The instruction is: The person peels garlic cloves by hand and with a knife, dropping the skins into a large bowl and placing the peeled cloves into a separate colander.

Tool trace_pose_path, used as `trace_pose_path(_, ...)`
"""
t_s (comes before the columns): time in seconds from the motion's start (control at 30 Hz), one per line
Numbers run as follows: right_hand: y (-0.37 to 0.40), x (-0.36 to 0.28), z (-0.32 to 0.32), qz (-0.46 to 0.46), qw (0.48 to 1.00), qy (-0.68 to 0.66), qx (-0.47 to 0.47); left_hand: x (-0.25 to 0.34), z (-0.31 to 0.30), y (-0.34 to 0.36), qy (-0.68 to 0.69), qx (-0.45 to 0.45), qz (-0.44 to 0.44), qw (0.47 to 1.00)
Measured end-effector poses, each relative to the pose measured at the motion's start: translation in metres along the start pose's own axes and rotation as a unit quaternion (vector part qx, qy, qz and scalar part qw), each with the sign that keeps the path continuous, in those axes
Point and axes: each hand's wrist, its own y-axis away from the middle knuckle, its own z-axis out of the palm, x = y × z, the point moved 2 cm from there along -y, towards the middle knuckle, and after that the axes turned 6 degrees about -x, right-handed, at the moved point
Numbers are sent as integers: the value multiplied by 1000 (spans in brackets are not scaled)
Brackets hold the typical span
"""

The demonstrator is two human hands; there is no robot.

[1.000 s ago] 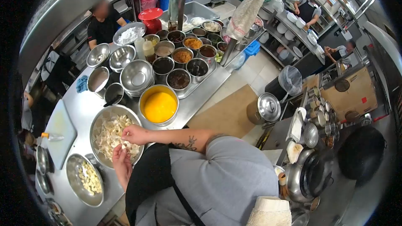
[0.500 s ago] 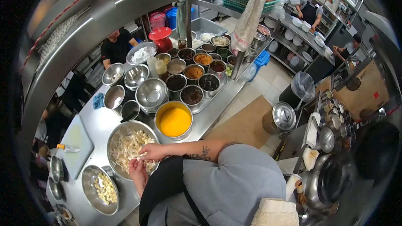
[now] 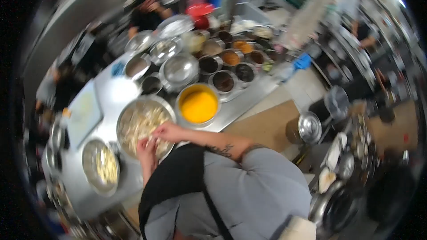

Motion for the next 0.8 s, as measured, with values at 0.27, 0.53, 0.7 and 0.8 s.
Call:
trace_pose_path(0.27,15,-50,-1,149,965,-215,-26,9,-3,1,74,-7,56,996)
trace_pose_path(0.53,17,-68,5,99,982,-139,-85,21,2,6,103,-28,98,989)
trace_pose_path(0.7,16,-78,8,57,996,-49,-58,23,2,10,110,-38,101,988)
trace_pose_path(0.8,16,-72,4,51,996,-65,-44,22,2,10,111,-48,101,987)
